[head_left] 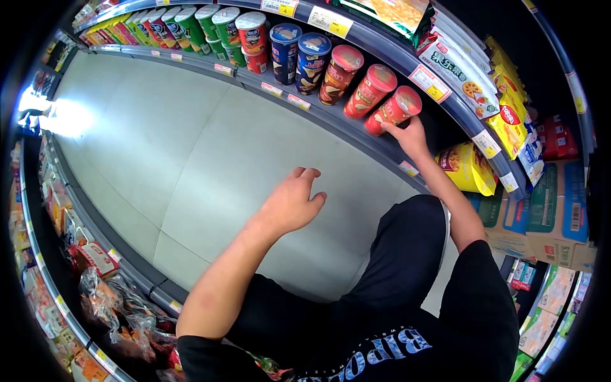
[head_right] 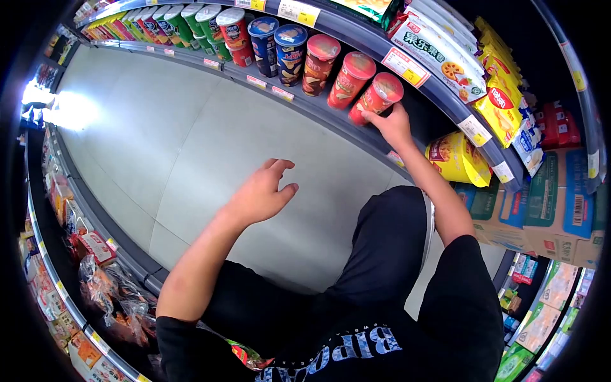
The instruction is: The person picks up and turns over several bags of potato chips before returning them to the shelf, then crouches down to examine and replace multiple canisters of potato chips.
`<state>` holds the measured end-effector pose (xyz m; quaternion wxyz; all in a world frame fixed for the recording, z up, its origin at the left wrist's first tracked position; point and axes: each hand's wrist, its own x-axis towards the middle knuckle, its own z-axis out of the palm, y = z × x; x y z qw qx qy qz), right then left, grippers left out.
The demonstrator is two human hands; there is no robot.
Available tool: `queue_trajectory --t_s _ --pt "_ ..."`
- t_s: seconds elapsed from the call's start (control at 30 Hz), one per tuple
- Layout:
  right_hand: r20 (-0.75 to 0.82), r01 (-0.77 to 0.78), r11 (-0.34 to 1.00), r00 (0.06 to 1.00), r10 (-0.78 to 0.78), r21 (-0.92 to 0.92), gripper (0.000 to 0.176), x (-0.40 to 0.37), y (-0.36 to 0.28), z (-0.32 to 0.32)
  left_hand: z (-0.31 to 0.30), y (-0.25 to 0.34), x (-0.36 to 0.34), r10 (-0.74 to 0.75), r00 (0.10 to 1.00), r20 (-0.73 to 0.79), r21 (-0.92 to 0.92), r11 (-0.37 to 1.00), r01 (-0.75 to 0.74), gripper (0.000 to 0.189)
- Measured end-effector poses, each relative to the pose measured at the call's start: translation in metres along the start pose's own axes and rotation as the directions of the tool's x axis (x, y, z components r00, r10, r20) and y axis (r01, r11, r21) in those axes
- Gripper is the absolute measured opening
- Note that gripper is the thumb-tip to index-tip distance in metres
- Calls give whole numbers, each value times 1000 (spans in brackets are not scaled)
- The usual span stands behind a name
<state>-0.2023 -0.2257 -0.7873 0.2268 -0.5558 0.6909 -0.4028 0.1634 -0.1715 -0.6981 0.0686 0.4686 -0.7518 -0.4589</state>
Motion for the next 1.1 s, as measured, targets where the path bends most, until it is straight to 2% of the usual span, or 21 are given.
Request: queue_trajectory --t_s 0.07,0.1,0.13,0.2,0.27,0.33,0.37,0.43,0.47,0.5,0.57,0.6,0.7,0.73,0.77,0.83,0.87,0.93,1.0,1.07,1.1 --pt "78 -74 996 995 70 49 65 -4 6 2 -2 -5 1 -17 1000 7 13 1000 17 46" --pt "170 -149 967 979 114 205 63 -4 18 2 -2 -7 1 -11 1000 -13 8 1000 11 44" --pt "216 -156 969 970 114 190 69 -7 29 -3 -1 -9 0 -9 999 -39 5 1000 9 41" --pt "244 -11 999 970 21 -44 71 -12 41 -21 -1 -16 3 19 999 -34 -43 999 -20 35" --pt "400 -229 951 867 296 -208 64 -13 5 -50 -3 -28 5 47 999 4 -127 991 -46 28" --pt "539 -276 954 825 171 118 40 -29 -20 -71 -1 -34 -1 132 988 -78 -174 974 -144 22" --pt "608 -265 964 769 195 26 35 -36 -64 -84 -8 -31 -10 96 993 -64 -184 977 -106 22" --pt "593 -152 979 780 201 -133 29 -62 -93 -109 -21 -22 -30 -9 999 -30 -198 980 3 23" --pt "590 -183 933 733 340 -310 28 -78 -119 -118 -30 -20 -38 -67 998 -20 -190 980 62 25" --pt "555 32 870 781 285 -492 30 -100 -138 -124 -33 -23 -43 -119 992 -44 -175 979 109 26" --pt "513 295 784 858 34 -546 33 -142 -150 -133 -27 -40 -53 -215 972 -97 -162 967 197 27" --pt "539 393 728 841 -38 -561 35 -148 -171 -136 -17 -56 -56 -236 957 -167 -151 966 211 27" --pt "301 -136 780 871 388 -611 23 -135 -154 -143 25 -88 -80 -286 827 -484 -199 956 214 24" --pt "308 -142 768 859 409 -624 21 -136 -153 -148 37 -83 -94 -368 786 -496 -227 929 292 24" --pt "326 -128 760 849 416 -637 19 -131 -152 -154 47 -71 -107 -454 725 -517 -269 891 366 24" --pt "332 -107 741 845 420 -663 17 -129 -158 -163 29 -6 -153 -603 762 -236 -379 779 499 37" --pt "315 -101 727 854 413 -679 16 -130 -163 -171 24 23 -178 -566 798 -207 -464 775 429 37" --pt "283 -109 658 842 460 -745 15 -136 -153 -182 17 70 -233 -473 835 -280 -258 875 409 39" --pt "261 -111 661 860 438 -742 18 -152 -145 -194 -1 122 -294 -496 796 -347 -96 863 496 42" --pt "420 -88 736 772 477 -672 80 -164 -198 -225 -19 170 -353 -374 783 -497 79 879 471 46" --pt "415 -82 746 789 454 -660 80 -144 -218 -238 -39 190 -349 -356 776 -520 87 882 463 46"
